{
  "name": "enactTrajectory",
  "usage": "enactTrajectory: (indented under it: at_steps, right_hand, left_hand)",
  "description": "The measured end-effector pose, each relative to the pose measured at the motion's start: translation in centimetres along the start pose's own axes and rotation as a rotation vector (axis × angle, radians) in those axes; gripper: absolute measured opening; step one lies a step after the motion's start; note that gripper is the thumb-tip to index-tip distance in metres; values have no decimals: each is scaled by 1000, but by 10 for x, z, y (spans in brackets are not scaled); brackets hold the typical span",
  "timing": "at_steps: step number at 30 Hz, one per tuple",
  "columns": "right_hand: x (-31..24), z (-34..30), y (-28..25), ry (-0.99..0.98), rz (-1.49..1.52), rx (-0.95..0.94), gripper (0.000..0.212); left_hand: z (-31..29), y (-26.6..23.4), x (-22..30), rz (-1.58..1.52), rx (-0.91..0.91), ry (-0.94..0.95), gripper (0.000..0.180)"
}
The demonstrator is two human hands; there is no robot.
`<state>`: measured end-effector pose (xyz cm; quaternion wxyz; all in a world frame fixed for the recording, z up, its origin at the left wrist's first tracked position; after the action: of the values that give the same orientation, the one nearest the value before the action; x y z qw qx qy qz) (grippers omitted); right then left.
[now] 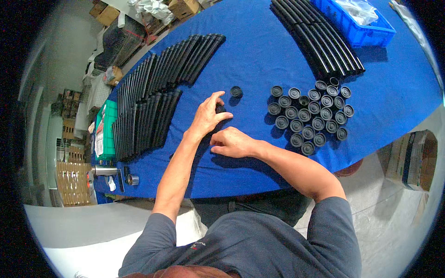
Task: Assembling black plastic tubes by fitting plastic end caps onto them.
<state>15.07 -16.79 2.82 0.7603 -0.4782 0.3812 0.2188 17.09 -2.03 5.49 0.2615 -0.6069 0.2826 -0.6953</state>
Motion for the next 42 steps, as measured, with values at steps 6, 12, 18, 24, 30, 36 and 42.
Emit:
enactTrajectory:
  at_steps: [6,12,18,24,30,36,42]
  right_hand:
    - [-1,0,0,-19,-14,2,29]
    - [-3,-3,-8,150,156,-30,28]
    - [-7,-2,-9,323,433,-287,22]
    - [-1,-5,-7,310,556,-353,41]
    - [-12,-1,-4,68,495,-251,68]
    - [-15,-5,0,21,539,-284,55]
    - [-12,-5,7,23,595,-230,47]
  left_hand:
    - [-22,-11,-6,-78,15,-31,87]
    - [-94,-48,-12,44,214,-172,74]
    - [-150,-43,-16,200,209,-122,37]
    - [-159,-48,9,11,300,-124,29]
    - [-167,-44,33,-102,49,-144,31]
    - [-174,-31,38,-260,72,-264,36]
    - [-180,-28,20,-360,209,-289,43]
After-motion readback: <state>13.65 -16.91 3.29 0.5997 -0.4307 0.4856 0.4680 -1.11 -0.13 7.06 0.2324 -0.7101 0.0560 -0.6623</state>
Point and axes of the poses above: each hand's wrist, its own z-axis towards the middle knuckle, its own y-axis out of the palm, x = y × z, the point moved 2 cm from there along z, towards the middle knuckle, and after that the axes turned 14 degrees about -z, right-handed, at the moved point
